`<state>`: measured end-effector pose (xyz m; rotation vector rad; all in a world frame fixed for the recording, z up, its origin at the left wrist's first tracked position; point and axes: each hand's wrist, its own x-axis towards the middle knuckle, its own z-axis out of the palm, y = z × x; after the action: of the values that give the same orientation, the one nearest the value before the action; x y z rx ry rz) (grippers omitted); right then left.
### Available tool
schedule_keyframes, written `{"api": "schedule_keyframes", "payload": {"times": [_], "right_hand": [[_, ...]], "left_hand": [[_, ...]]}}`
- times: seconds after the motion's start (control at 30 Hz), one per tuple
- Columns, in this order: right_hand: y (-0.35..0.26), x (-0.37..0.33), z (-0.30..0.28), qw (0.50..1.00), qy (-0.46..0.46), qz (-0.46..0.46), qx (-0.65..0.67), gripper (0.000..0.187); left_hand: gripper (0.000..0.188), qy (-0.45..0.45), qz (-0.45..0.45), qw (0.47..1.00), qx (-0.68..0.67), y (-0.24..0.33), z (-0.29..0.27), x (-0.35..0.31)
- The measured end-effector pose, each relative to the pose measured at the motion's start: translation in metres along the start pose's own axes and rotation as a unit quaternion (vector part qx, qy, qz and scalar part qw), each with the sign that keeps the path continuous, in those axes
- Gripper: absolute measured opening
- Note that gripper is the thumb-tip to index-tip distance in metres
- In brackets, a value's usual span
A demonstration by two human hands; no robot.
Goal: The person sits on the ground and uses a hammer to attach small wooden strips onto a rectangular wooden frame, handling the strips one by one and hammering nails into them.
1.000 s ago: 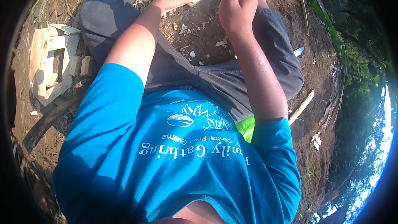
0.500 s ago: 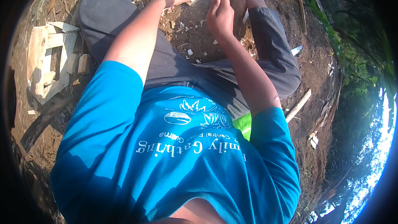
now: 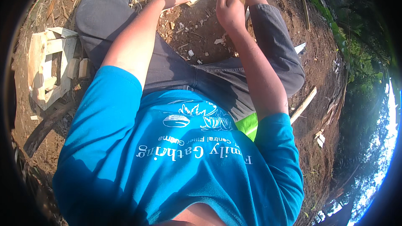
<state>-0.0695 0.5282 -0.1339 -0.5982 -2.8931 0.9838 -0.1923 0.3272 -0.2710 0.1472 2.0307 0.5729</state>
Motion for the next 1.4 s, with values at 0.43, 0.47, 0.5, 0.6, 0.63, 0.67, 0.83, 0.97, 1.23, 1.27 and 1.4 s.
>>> {"api": "schedule_keyframes", "payload": {"times": [0.43,0.47,0.5,0.6,0.63,0.67,0.83,0.97,1.23,1.27,1.4], "right_hand": [[-0.051,-0.004,-0.013,0.965,0.124,-0.092,0.214,0.041],[-0.039,-0.012,0.001,0.941,0.167,-0.107,0.276,0.041],[-0.027,-0.028,0.016,0.972,0.166,-0.079,0.149,0.041],[0.033,-0.024,0.038,0.989,-0.093,0.055,-0.099,0.044],[0.012,-0.011,0.024,0.997,-0.052,0.023,-0.057,0.044],[-0.019,-0.01,0.002,1.0,-0.021,0.006,-0.013,0.044],[-0.007,-0.03,0.014,0.998,0.035,0.019,0.039,0.038],[0.0,0.001,0.007,0.995,-0.083,0.04,-0.026,0.046],[0.039,-0.015,0.029,0.981,-0.137,0.113,-0.083,0.054],[0.005,-0.011,0.009,0.993,-0.091,0.051,-0.062,0.049],[-0.025,-0.02,0.002,0.934,0.134,-0.071,0.324,0.042]], "left_hand": [[0.102,0.021,-0.001,1.0,0.002,-0.009,-0.004,-0.006],[0.109,0.013,0.014,1.0,-0.011,-0.011,0.001,-0.003],[0.109,0.015,0.0,1.0,-0.006,-0.005,0.002,-0.003],[0.112,0.031,-0.019,0.997,0.067,0.005,0.005,0.01],[0.107,0.024,-0.032,0.998,0.049,0.008,-0.004,0.012],[0.102,0.002,-0.053,0.998,0.032,0.003,-0.002,0.001],[0.101,0.013,-0.04,0.999,0.015,0.002,0.0,0.003],[0.109,0.099,-0.045,0.992,0.064,0.005,0.009,0.01],[0.115,0.056,-0.03,0.997,0.051,0.013,0.008,0.008],[0.113,0.114,-0.012,0.992,0.062,0.003,0.015,0.007],[0.108,0.026,-0.024,0.999,-0.002,-0.002,0.006,0.001]]}}
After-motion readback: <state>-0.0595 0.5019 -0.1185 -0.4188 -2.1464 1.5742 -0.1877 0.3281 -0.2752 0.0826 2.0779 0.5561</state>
